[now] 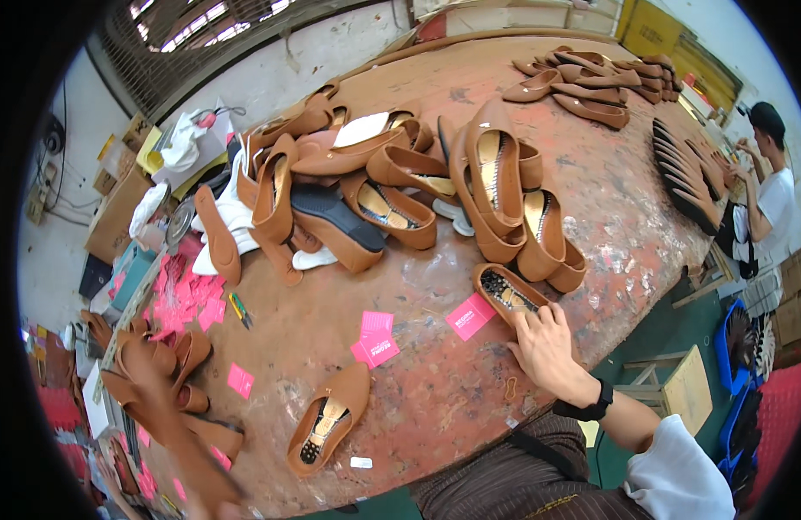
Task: The person inserts white insoles into brown flat shoes on a workbench. They pick up a shoe, place an insole inside, and press it down to fit, repeating this process for multiple pairs of shoes.
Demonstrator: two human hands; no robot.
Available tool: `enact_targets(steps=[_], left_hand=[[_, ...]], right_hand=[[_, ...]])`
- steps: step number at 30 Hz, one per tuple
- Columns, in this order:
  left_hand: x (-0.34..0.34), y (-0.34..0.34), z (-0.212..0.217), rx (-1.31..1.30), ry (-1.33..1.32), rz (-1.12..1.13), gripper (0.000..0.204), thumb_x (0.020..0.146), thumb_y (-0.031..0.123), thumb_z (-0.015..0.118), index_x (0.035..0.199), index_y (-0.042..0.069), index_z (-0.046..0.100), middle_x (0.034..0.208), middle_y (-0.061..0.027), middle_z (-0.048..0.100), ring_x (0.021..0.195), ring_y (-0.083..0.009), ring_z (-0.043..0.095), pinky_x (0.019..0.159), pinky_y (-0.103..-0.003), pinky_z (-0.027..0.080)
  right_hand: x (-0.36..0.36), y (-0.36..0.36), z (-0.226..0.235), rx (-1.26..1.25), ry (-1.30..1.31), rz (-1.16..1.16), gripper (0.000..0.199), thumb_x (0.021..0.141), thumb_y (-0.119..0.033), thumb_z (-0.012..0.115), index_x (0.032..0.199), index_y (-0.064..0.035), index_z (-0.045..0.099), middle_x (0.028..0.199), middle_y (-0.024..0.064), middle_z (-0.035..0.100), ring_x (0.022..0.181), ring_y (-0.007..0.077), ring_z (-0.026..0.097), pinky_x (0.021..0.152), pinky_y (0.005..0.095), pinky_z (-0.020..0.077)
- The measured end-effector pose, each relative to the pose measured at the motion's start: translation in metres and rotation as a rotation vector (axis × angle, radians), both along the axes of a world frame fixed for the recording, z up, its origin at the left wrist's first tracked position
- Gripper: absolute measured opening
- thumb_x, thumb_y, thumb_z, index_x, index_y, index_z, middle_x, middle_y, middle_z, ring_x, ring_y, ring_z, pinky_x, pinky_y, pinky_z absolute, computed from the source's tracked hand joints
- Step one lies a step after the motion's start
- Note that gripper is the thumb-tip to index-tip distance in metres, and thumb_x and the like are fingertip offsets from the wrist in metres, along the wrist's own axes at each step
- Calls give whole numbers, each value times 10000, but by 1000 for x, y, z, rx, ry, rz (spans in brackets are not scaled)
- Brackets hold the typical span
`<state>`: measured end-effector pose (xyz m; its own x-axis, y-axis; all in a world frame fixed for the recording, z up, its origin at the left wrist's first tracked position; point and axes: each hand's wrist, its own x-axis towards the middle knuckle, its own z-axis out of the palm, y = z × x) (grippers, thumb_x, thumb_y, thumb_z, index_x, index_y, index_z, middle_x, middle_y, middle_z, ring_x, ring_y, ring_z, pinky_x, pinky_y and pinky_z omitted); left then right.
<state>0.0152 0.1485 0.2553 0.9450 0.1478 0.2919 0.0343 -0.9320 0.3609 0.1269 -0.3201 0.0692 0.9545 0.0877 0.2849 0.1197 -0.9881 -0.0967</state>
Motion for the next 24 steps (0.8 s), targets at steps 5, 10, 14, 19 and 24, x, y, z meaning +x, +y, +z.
enact_targets(steps=[5,10,14,19,24], left_hand=[[49,-30,13,382,-348,371,680,862,232,773,1421,-43,500,1312,-237,593,1159,-367,590,1020,-412,447],[78,-135,-87,-206,75,-538,637,710,198,883,1225,25,550,1212,-199,613,1096,-334,606,938,-426,481],[74,-148,-145,-409,74,-557,627,609,105,928,1053,38,490,1190,-194,629,1106,-283,623,949,-393,495],[64,-140,-122,-449,-296,-242,604,644,71,942,1037,76,483,1296,-218,577,1176,-338,593,971,-426,489],[111,-111,-123,-501,-400,194,489,730,-137,755,1134,16,525,1340,-192,539,1192,-270,572,1004,-377,463]], right_hand=[[-8,19,41,182,-22,242,432,717,-41,661,1148,-57,675,829,77,668,900,253,601,977,471,413],[2,47,63,386,-124,649,326,702,-91,685,1026,-68,658,899,65,621,948,249,595,1004,509,419],[74,35,65,215,-298,86,684,726,-246,798,1310,-46,504,1266,177,516,1238,365,469,1097,567,324],[147,-1,35,265,-76,-33,459,750,-191,793,1115,-3,588,1108,184,614,1186,383,525,977,489,432],[115,58,72,589,-356,177,215,767,-112,738,921,-38,608,851,138,616,820,370,592,728,452,498]])
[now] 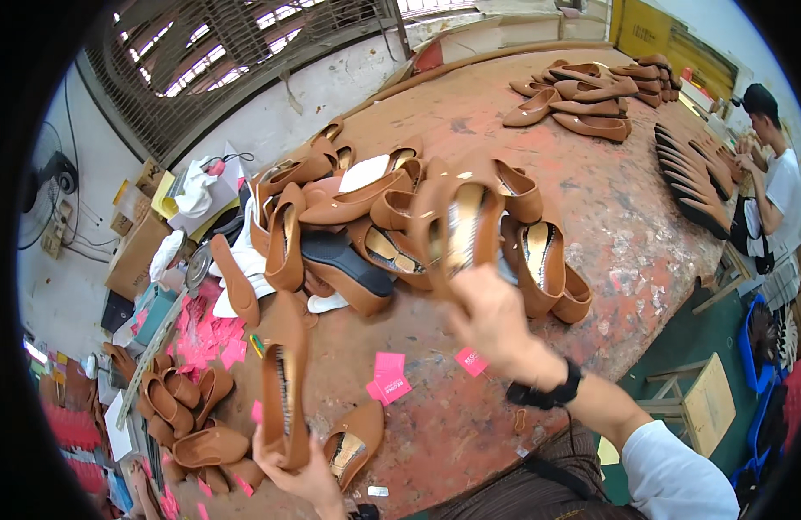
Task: The person inserts white insoles into brown flat shoes on a workbench. They pick up a shoe, place an insole inside, and press it down to fit, repeating this process for multiple pairs of shoes.
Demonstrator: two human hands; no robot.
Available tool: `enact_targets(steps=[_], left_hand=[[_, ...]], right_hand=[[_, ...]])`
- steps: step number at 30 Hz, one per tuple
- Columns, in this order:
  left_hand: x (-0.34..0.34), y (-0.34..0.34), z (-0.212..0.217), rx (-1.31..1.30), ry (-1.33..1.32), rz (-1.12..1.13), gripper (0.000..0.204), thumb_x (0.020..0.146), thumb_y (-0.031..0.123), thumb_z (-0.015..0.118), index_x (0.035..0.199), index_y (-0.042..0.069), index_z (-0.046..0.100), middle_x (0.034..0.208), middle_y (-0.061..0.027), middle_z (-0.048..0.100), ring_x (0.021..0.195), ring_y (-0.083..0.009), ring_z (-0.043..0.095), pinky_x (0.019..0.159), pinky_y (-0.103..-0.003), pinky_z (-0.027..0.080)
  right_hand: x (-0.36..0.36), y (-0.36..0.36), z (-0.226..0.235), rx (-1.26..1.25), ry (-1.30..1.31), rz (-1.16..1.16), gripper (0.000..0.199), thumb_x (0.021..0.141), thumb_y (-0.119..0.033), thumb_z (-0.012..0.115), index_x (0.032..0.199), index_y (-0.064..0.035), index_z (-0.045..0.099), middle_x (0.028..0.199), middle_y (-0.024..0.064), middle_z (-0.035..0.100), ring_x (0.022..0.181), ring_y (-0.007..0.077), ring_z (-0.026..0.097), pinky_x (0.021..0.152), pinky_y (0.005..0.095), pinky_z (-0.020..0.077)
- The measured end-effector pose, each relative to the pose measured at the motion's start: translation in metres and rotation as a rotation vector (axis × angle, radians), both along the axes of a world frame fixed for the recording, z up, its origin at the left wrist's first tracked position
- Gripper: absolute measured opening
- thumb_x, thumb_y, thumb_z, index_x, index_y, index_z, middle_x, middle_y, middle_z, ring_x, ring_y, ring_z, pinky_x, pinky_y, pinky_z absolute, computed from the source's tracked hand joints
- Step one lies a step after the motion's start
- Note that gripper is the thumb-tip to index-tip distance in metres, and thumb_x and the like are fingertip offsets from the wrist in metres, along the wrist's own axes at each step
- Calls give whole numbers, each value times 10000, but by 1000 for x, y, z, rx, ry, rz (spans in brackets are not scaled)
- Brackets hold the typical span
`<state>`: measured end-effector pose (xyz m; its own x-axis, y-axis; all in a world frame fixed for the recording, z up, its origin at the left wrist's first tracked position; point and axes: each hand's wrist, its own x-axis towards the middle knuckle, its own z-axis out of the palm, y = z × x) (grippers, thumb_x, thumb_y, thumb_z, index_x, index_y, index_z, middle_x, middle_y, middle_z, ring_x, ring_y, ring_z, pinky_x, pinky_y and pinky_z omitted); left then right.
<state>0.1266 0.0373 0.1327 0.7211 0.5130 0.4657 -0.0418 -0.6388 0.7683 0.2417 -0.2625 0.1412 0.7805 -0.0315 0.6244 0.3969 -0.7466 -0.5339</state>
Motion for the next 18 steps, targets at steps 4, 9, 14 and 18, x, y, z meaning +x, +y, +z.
enact_targets(steps=[4,9,14,18], left_hand=[[31,46,-27,349,266,-83,447,931,82,667,1338,9,497,1470,-251,411,1296,-349,503,1085,-436,390],[27,-9,-29,75,254,-339,635,987,388,570,1437,-32,418,1586,-265,280,1487,-419,248,1203,-495,206],[33,-52,-12,341,416,-292,610,757,182,804,1272,9,527,1517,-266,370,1333,-453,444,1060,-488,405],[38,-46,-17,260,444,-208,469,709,96,824,1098,11,577,1457,-264,449,1252,-461,513,1010,-475,449]], right_hand=[[-40,53,17,88,61,431,284,843,-230,756,1012,-49,615,1162,135,638,1146,318,608,901,414,551],[27,1,-63,-233,115,-153,275,722,-45,655,979,-8,565,985,159,563,979,326,567,778,389,533],[65,-47,-124,-652,66,-430,407,787,-42,600,1178,71,590,1020,161,529,999,324,539,919,421,474],[86,-62,-120,-631,157,-445,270,791,-105,596,1008,6,713,955,141,591,989,296,566,942,386,454]])
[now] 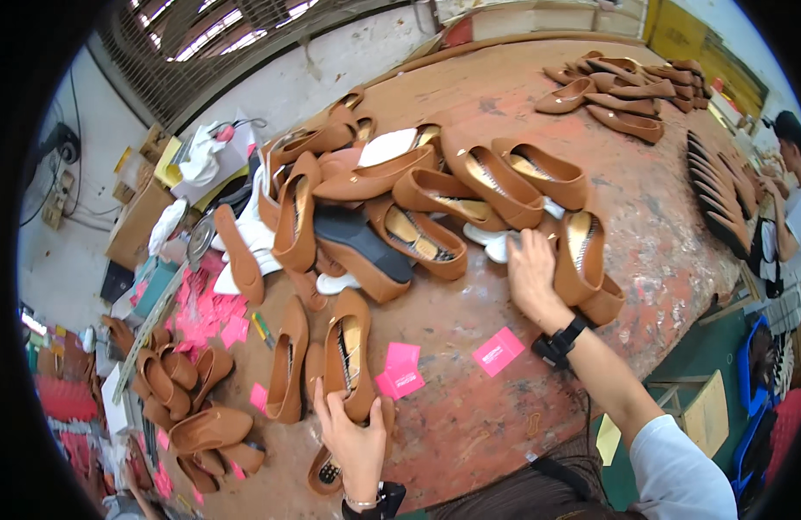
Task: The person inserts white insoles into brown flat shoes on a workbench. They pick up a shoe, place an insole inside, and press it down to fit, repeating this process for multiple pairs of shoes.
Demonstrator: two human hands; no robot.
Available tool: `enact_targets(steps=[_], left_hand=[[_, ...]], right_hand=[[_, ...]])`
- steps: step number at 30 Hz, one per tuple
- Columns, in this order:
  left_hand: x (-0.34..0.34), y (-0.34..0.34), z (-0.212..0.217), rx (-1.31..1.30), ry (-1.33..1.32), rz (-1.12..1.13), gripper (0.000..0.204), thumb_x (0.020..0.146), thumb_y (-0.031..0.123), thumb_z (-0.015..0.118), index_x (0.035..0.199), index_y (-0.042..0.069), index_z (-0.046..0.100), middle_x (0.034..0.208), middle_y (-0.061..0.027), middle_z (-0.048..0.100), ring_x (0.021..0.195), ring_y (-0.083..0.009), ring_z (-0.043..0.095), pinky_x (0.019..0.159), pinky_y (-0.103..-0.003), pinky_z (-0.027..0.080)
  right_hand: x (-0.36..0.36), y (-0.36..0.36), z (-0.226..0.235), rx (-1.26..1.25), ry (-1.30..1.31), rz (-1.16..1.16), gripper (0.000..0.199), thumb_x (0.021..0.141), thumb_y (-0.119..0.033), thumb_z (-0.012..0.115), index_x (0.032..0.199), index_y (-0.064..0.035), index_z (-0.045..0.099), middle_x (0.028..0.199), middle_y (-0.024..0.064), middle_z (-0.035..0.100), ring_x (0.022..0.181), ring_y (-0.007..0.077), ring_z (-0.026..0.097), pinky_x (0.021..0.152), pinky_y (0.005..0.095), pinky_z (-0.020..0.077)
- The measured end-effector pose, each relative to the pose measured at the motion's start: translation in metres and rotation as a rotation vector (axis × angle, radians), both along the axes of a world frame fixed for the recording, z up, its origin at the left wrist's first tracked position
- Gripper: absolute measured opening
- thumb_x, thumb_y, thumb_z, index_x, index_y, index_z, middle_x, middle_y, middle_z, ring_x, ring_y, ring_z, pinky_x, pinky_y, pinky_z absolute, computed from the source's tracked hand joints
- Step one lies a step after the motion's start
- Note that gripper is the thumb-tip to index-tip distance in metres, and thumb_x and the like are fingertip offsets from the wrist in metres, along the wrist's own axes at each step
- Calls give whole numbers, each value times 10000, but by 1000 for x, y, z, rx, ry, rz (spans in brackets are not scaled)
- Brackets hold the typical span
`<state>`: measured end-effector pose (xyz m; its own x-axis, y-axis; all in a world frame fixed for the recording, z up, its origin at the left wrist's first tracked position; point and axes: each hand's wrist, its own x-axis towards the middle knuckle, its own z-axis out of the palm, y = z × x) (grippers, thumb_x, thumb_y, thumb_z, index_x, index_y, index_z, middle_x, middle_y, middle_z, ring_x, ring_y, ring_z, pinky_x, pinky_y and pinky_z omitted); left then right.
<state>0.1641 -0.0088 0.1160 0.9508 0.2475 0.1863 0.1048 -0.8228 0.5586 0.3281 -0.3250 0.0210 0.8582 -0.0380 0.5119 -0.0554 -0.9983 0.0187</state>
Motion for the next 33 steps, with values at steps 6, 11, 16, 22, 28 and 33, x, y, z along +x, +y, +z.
enact_targets(steps=[6,11,16,22,28,33], left_hand=[[-11,40,4,-531,-89,-10,344,741,-58,795,992,-39,560,1473,-221,475,1171,-262,614,970,-382,513],[-58,4,46,-746,-169,-126,359,706,-27,838,849,15,512,1480,-254,453,1323,-332,524,1053,-409,469],[-115,-13,34,-355,-42,-347,373,654,31,876,697,13,505,1372,-302,556,1290,-411,562,1044,-453,465],[-155,2,-29,-51,140,-307,277,685,29,847,820,-6,608,1426,-263,503,1157,-388,631,892,-429,559],[-152,-15,-38,40,79,-231,238,745,129,837,935,78,704,1424,-247,478,1166,-410,589,914,-448,529],[-151,3,-39,-10,-3,-254,158,743,75,816,867,65,718,1281,-194,599,1103,-396,633,886,-441,545]], right_hand=[[-7,-18,68,650,59,-28,86,840,-25,686,897,-1,746,967,141,746,870,273,724,785,409,569],[-62,-37,138,1569,-95,544,352,1004,-103,599,1323,29,536,1232,97,659,1109,174,642,967,330,511],[-108,-26,157,1854,90,621,438,1019,-143,582,1417,-11,457,1291,99,627,1163,149,612,1003,308,486],[-107,-16,70,1142,290,328,505,994,-190,617,1412,1,407,971,162,715,877,263,706,760,368,541],[-106,-13,94,462,242,69,588,873,-533,689,1207,-51,647,989,215,714,940,404,690,801,482,543],[-95,-32,125,705,71,132,486,764,-274,798,1140,-4,648,989,216,716,889,305,721,777,382,556]])
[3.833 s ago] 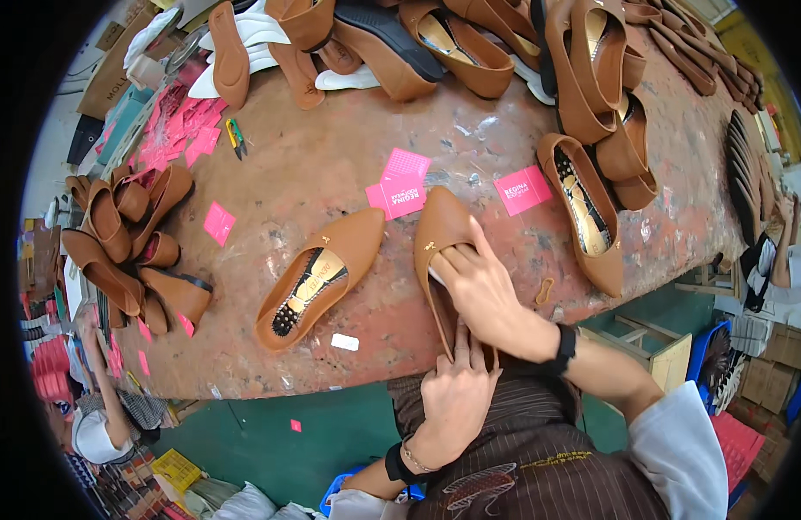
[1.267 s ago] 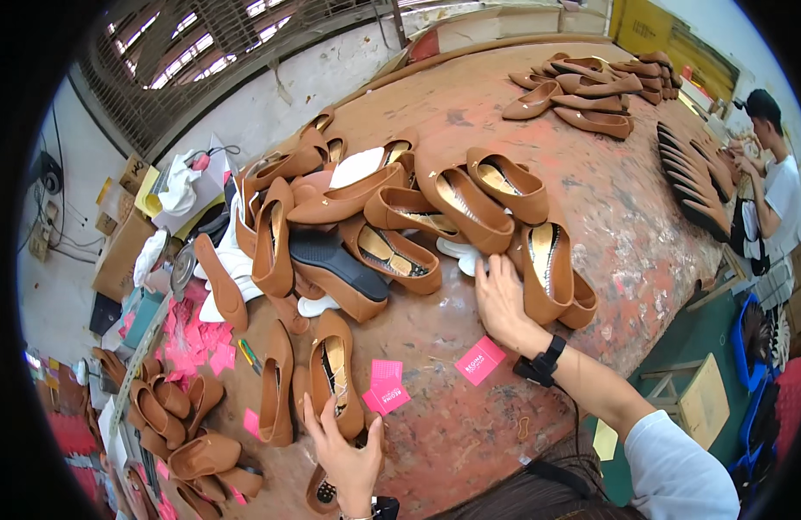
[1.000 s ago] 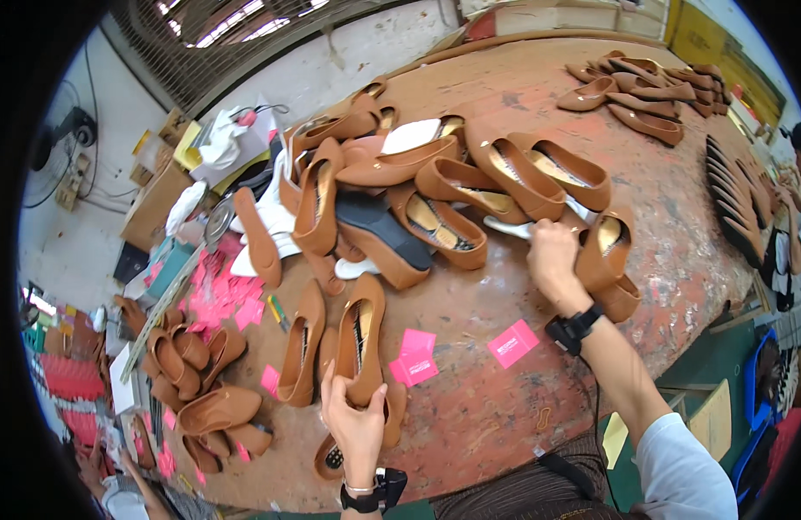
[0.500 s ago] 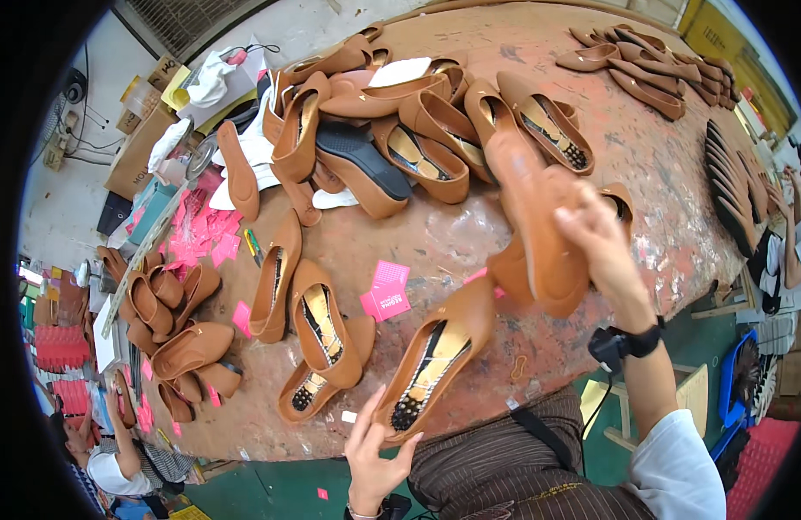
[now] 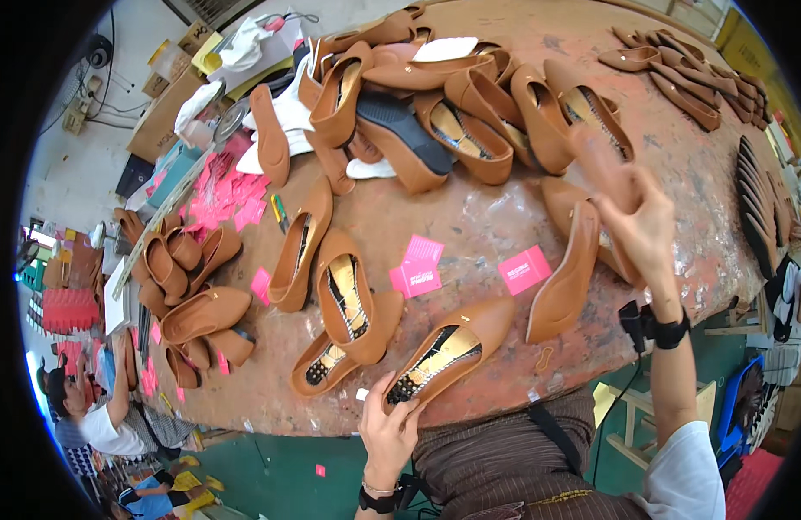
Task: The person inserts white insoles into brown flat shoes on a workbench. They pick up a shoe, place an insole inside, and press it down to fit, repeating this process for multiple pairs of shoes.
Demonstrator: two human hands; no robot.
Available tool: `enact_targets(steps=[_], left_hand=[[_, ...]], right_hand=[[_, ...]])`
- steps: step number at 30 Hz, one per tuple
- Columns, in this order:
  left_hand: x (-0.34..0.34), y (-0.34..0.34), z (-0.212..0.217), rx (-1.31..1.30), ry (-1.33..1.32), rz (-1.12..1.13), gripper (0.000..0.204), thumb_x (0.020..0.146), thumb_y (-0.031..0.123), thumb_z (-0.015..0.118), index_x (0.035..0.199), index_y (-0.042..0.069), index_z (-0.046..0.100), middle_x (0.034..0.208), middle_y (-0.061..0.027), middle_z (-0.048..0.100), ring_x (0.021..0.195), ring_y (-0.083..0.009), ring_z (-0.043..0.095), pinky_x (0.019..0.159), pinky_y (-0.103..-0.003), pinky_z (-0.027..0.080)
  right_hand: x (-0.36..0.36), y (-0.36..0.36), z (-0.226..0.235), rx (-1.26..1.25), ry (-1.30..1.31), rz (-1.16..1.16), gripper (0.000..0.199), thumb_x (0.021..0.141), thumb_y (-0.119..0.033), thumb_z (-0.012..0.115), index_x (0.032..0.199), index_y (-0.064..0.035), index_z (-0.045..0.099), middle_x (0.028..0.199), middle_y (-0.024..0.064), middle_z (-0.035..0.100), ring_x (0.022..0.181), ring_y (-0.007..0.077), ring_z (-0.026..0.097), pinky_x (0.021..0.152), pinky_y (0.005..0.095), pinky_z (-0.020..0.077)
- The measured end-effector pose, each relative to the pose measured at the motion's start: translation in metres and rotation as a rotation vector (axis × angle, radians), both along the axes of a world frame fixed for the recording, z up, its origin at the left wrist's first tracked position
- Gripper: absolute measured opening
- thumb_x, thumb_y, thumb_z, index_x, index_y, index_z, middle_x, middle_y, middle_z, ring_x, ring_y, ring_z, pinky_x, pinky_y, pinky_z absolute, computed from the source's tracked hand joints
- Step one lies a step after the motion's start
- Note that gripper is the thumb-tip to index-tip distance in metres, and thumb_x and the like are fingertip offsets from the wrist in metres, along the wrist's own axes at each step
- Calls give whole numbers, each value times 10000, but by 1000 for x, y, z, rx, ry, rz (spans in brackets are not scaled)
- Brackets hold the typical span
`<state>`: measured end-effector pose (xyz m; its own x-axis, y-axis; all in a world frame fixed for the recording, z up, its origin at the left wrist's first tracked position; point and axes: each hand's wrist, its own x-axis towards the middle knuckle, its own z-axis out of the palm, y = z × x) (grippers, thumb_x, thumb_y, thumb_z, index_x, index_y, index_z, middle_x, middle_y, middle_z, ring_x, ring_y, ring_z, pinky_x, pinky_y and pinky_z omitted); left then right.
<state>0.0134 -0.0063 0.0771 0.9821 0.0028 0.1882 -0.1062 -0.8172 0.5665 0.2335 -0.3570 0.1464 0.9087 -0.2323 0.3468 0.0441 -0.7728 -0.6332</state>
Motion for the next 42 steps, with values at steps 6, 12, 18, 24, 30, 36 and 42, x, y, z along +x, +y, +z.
enact_targets(steps=[6,12,18,24,30,36,42], left_hand=[[-12,25,0,11,83,-24,222,686,54,842,886,80,749,1324,-215,576,1157,-387,611,951,-444,516],[-8,16,-9,-38,106,29,221,672,44,853,881,56,783,1312,-214,556,1152,-389,609,970,-445,501],[-8,2,-16,-212,-5,187,195,701,46,848,887,73,795,1185,-176,604,1057,-347,654,901,-410,545],[20,-12,-12,-223,-91,195,188,702,36,852,879,45,789,1159,-180,596,1053,-343,650,907,-405,544],[21,-27,6,-226,47,230,144,774,62,836,902,36,776,1214,-186,623,1119,-391,606,966,-434,512],[-2,-18,21,-163,-4,234,168,791,32,814,952,21,767,1242,-205,602,1141,-387,607,981,-445,499],[-10,-13,26,-200,63,158,184,801,24,792,978,4,749,1251,-199,607,1139,-364,618,968,-421,504]], right_hand=[[-8,2,12,836,172,407,500,867,-209,688,1293,27,573,1005,11,645,799,78,575,728,226,476],[-39,42,6,1360,534,602,693,919,-394,627,1416,65,477,967,50,604,741,89,478,663,217,432],[-38,49,-25,1851,665,605,583,996,-285,410,1451,79,378,1117,180,649,876,211,650,816,329,582],[-62,53,-19,1292,708,366,475,1043,-350,441,1328,16,543,1077,104,676,857,142,648,741,280,532],[-37,76,-38,454,122,387,587,1012,-336,583,1439,48,461,1306,224,577,1204,288,570,1032,378,429],[-44,57,-28,-41,-247,48,234,828,-130,744,1017,-24,656,966,156,666,939,348,634,825,421,497],[-96,22,-74,-270,303,-177,284,845,-237,755,988,-38,610,867,134,693,803,367,663,686,447,511]])
